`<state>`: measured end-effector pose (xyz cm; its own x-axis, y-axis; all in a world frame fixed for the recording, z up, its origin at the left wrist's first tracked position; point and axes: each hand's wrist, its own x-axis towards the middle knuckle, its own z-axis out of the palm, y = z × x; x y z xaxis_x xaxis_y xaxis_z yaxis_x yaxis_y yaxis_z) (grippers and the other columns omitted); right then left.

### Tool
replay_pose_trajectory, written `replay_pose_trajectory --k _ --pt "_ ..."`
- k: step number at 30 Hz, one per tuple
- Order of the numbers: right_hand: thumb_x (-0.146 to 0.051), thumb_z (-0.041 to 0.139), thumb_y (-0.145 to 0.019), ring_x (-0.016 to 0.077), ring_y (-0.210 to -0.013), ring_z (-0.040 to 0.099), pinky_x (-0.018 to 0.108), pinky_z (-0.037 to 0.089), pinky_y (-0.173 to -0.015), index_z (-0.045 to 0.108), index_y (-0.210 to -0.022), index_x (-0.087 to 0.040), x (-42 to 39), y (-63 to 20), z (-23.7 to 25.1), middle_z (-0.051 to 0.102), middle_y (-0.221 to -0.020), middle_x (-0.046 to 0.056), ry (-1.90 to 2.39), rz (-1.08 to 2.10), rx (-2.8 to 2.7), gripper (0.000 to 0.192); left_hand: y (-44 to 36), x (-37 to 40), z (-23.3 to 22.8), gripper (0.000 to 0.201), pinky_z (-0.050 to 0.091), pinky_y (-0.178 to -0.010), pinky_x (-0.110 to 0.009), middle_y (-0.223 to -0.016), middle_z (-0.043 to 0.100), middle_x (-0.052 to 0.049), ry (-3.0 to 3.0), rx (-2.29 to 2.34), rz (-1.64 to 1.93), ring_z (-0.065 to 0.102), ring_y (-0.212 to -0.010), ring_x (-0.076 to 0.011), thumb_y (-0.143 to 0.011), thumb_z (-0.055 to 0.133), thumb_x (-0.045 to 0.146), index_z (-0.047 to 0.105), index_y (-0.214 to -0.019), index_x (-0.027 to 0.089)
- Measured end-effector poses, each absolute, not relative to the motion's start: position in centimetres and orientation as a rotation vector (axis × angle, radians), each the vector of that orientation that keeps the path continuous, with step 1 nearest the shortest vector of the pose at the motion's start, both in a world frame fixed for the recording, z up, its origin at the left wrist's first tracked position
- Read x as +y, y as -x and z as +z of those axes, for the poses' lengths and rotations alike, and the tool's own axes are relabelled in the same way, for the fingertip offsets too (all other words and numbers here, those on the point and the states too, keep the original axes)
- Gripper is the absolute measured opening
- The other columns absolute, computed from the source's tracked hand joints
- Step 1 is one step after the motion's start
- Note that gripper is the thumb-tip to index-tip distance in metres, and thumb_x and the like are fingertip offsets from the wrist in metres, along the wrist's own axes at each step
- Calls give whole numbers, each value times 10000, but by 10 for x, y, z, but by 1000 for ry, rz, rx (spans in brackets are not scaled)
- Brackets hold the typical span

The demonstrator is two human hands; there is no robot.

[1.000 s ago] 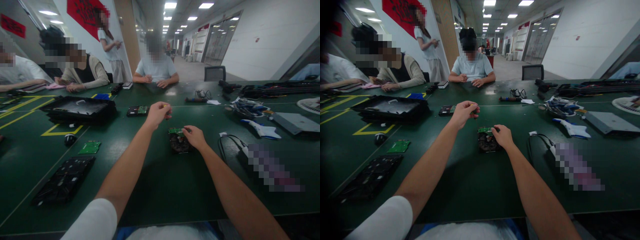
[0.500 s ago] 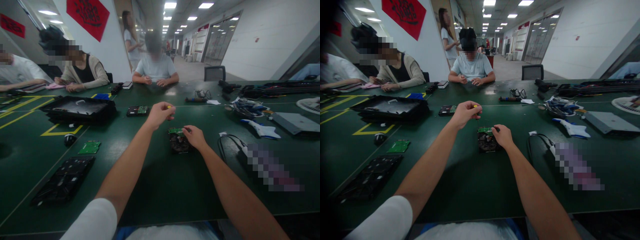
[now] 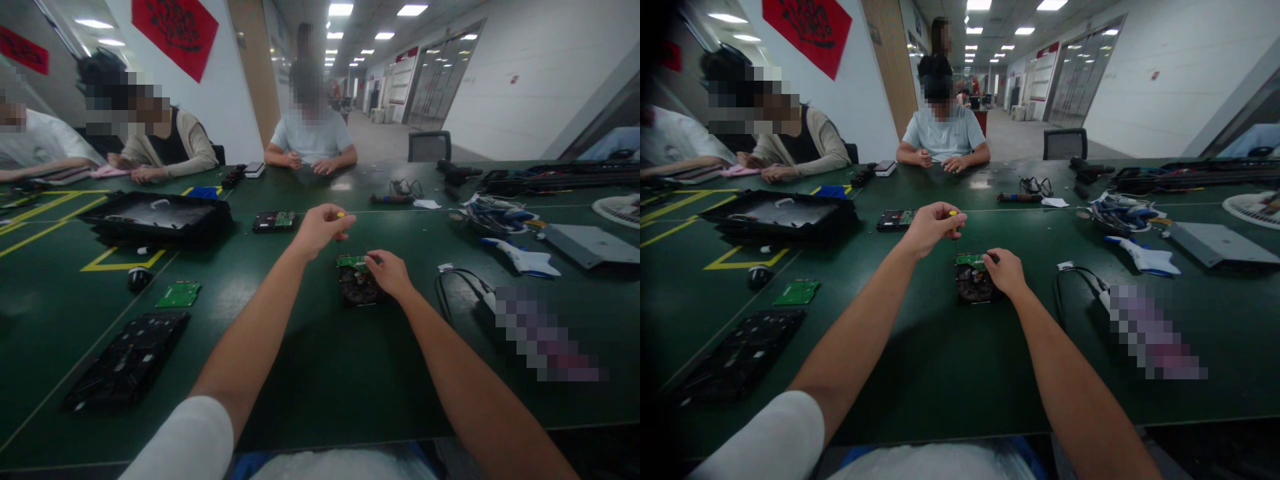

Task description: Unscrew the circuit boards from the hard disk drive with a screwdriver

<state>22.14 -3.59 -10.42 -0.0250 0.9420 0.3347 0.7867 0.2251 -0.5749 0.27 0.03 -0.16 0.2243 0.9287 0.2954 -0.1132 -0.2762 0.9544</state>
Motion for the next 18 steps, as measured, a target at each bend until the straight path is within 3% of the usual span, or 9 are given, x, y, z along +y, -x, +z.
replay_pose_trajectory --k 10,18 --pt "-445 548 -981 219 -937 691 358 509 -893 745 -1126 -211 -34 -222 -105 756 -1149 73 1611 323 -1831 338 2 4 -5 289 519 -565 -211 -803 645 -24 -1525 832 1266 573 -649 -86 -835 814 412 760 -949 152" --pt "-457 542 -985 223 -926 691 356 510 -882 744 -1122 -202 -36 -223 -103 760 -1137 79 1587 336 -1837 353 0 1 -3 273 578 -604 -229 -845 631 -29 -1499 886 1300 599 -742 -119 -890 751 324 737 -1116 171"
